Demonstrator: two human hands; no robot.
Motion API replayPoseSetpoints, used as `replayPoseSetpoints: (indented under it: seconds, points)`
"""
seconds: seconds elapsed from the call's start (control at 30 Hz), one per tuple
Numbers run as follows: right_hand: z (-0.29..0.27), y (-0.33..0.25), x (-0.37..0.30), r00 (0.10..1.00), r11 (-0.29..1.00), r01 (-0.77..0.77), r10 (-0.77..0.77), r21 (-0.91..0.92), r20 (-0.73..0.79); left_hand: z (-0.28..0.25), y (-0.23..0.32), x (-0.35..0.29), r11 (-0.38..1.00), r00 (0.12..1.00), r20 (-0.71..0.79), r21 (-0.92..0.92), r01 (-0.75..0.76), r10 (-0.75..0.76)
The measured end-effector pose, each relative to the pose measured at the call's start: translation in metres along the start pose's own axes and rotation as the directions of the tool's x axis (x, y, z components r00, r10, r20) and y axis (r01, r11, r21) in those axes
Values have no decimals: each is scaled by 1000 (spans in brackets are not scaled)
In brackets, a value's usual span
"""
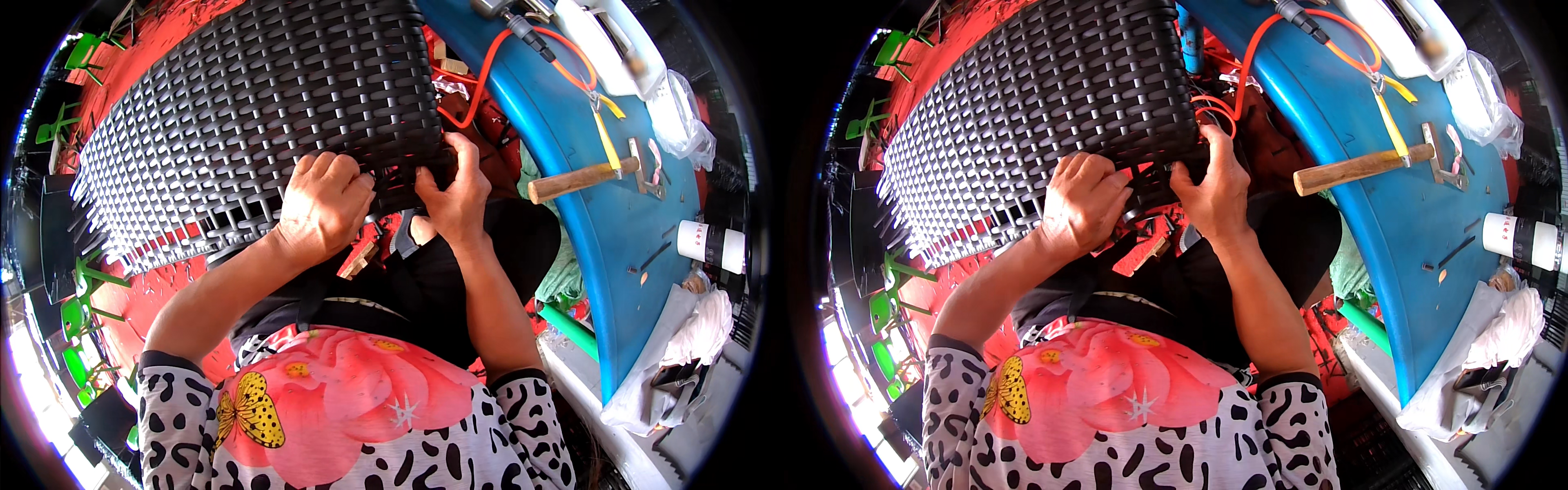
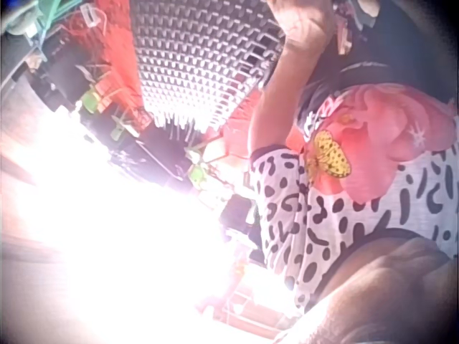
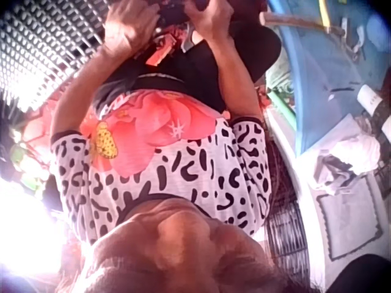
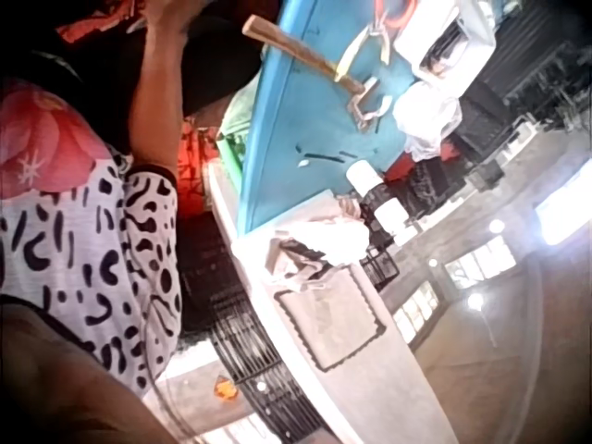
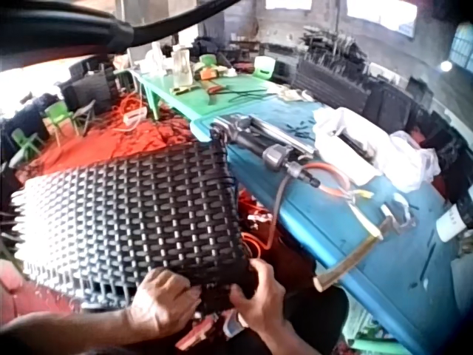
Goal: The person weaves black plastic strips into the frame of a wicker chair seat. They use a staple gun to secure the strips and a hammer to adjust the weave. The person works on the chair while sitting on the floor.
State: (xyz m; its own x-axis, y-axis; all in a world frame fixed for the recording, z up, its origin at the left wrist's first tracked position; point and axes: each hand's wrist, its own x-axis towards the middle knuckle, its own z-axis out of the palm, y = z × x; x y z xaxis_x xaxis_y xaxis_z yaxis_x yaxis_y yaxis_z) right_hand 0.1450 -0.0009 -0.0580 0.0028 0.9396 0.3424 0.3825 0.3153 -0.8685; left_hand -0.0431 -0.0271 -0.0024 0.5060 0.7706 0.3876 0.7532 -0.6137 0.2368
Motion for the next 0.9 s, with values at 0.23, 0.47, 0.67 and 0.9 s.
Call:
replayPoseSetpoints:
  seconds: [0.23,0.47,0.67,0.9]
  points:
    - [2,5,-3,1000,999,20,-20,43,-1,-5,-10,5,997,1000,22,80,-16,14]
    - [0,7,1,997,993,-11,3,116,72,-13,-18,1,982,963,203,-34,188,-177]
    - [1,1,3,998,997,20,-16,-76,56,-19,-26,-3,969,959,191,-93,230,-210]
    - [5,3,-2,1000,983,18,-19,-181,-3,-23,-34,-3,954,938,234,-96,283,-255]
